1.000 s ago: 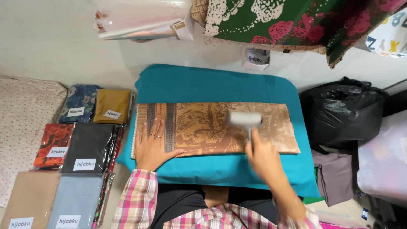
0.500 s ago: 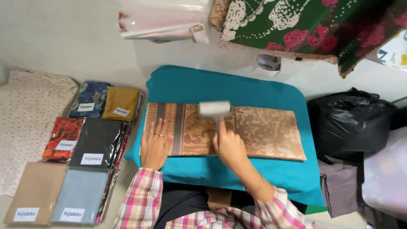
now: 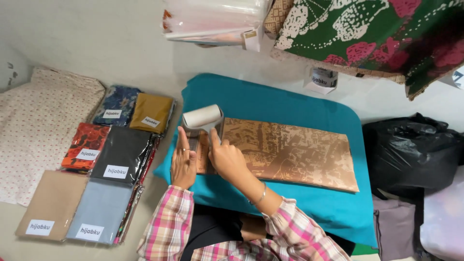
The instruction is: The person uses a lint roller to clean a fabric hijab on a table, folds it, and places it into a plastic sleeve.
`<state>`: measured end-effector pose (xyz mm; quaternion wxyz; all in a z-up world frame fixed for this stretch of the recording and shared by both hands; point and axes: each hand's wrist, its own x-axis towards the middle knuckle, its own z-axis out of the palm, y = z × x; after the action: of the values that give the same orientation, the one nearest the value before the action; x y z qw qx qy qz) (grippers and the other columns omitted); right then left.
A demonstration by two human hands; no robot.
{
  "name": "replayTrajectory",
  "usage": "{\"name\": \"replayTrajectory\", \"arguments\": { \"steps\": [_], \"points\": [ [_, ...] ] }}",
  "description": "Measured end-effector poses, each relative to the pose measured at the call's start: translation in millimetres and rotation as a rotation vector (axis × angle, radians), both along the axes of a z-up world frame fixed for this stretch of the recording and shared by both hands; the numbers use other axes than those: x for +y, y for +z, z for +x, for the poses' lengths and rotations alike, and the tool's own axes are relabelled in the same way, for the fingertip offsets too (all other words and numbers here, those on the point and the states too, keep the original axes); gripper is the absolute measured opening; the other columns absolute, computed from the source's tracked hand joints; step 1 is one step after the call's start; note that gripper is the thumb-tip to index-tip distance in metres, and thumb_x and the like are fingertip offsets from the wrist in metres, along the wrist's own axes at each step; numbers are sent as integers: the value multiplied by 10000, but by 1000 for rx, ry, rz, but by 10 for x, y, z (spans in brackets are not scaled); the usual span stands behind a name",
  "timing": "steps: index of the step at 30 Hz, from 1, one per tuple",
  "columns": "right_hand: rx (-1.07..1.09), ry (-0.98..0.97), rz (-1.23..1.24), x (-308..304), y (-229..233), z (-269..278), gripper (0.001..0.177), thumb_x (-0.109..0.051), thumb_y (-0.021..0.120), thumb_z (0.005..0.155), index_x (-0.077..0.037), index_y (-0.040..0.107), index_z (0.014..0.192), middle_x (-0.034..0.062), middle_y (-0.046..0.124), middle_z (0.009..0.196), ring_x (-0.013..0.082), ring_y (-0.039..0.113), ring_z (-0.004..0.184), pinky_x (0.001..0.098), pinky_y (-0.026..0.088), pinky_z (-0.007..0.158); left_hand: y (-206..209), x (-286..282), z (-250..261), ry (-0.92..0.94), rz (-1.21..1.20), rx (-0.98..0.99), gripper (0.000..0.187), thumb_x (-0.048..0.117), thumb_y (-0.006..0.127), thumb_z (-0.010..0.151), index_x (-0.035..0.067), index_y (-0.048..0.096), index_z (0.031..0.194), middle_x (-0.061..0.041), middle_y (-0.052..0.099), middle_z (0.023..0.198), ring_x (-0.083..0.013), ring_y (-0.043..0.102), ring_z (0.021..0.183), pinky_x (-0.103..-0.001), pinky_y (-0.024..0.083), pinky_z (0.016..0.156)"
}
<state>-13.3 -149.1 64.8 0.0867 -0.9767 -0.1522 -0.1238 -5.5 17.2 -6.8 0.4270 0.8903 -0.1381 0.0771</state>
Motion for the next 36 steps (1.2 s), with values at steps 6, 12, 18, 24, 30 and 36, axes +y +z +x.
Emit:
{"name": "replayTrajectory", "arguments": {
  "steps": [6,12,18,24,30,36],
  "points": [
    [186,-66,-54,-70,-158,-1139,640,-253,495,1001,-14,314,1566,192,546,718,414,569,399,527,432,312,104,-11,2,-18,-41,-62,870,720,-30,969,174,-20,1647,-78,122,1733,-240,151,1602,-410,135,1277],
    [-158,-154,-340,-469,-76,-841,607,-269,586,887,-57,523,1452,114,606,711,295,707,491,436,593,411,-355,-148,166,43,540,-156,617,531,234,1092,295,214,1662,-4,296,1686,-326,264,1530,-513,174,1213],
    [54,-308,-88,-1039,55,-298,540,-186,581,937,12,494,1432,225,648,651,374,729,570,483,610,470,-269,-161,92,72,630,-225,868,803,356,944,262,334,1623,-37,321,1682,-350,304,1514,-552,224,1188],
    [335,-346,-243,-993,362,-1751,668,-326,468,988,-137,287,1602,160,675,761,415,759,637,536,642,544,-153,-164,49,49,569,-205,1025,890,438,838,245,321,1626,-35,274,1703,-370,276,1521,-569,203,1196],
    [322,-500,-277,-1449,197,-1549,657,-367,487,972,-261,314,1597,156,687,740,457,758,710,595,637,635,-141,-151,40,35,543,-218,1216,960,518,687,222,317,1633,-69,289,1699,-397,280,1520,-588,200,1189],
    [195,-759,-210,-2360,-277,-857,555,-423,490,990,-182,489,1491,195,714,743,450,766,774,559,634,686,-80,-134,30,3,543,-154,1236,961,550,667,232,301,1633,-50,257,1708,-393,246,1535,-593,205,1186]
  ]
}}
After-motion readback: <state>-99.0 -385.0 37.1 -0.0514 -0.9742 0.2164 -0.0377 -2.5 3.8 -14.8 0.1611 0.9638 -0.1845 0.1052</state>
